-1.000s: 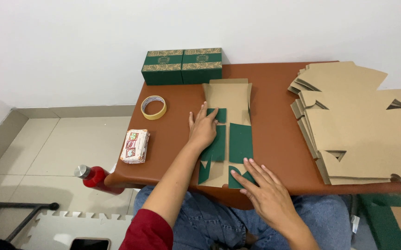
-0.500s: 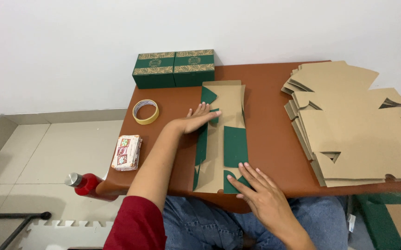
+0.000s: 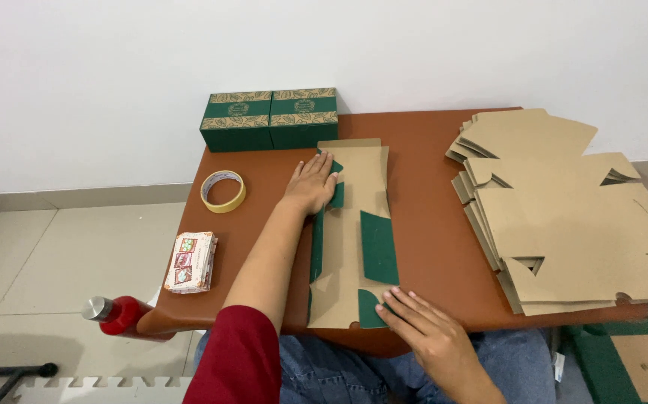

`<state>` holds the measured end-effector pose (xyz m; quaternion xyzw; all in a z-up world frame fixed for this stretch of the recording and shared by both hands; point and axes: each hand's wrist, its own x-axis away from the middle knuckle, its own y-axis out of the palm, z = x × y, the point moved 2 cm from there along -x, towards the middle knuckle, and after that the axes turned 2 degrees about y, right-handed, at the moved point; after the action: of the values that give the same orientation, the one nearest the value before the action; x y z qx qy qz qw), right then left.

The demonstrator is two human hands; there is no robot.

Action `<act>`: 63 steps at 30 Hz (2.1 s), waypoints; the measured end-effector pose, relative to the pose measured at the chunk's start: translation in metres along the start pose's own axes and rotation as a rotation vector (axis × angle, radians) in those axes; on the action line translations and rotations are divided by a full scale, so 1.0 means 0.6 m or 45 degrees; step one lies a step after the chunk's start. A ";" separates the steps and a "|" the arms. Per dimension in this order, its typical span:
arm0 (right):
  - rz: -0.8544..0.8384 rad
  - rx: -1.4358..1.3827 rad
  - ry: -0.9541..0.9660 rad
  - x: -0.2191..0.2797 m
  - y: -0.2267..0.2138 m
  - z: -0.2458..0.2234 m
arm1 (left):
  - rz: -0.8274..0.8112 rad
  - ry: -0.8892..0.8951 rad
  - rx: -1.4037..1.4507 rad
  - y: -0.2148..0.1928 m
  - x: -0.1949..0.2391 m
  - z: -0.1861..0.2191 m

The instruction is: The person folds a flat cardboard piece into a box, places a small packet inside, and closes the lid. They then repeat the process with another flat cardboard piece.

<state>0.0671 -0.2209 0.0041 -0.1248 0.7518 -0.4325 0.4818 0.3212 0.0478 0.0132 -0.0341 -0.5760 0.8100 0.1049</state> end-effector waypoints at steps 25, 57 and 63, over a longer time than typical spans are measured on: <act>-1.234 0.962 0.543 -0.029 -0.081 0.141 | 0.538 -0.390 -0.768 0.070 0.365 0.031; 0.008 -0.240 1.199 -0.028 -0.105 0.056 | 0.905 0.445 -0.312 -0.013 0.386 0.229; 0.341 -0.305 0.905 0.002 -0.073 0.068 | 0.705 0.550 0.019 -0.001 0.366 0.214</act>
<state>0.0904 -0.2692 0.0303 0.0765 0.9264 -0.2915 0.2258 0.0844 -0.0249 0.0709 -0.3587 -0.5034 0.7861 0.0010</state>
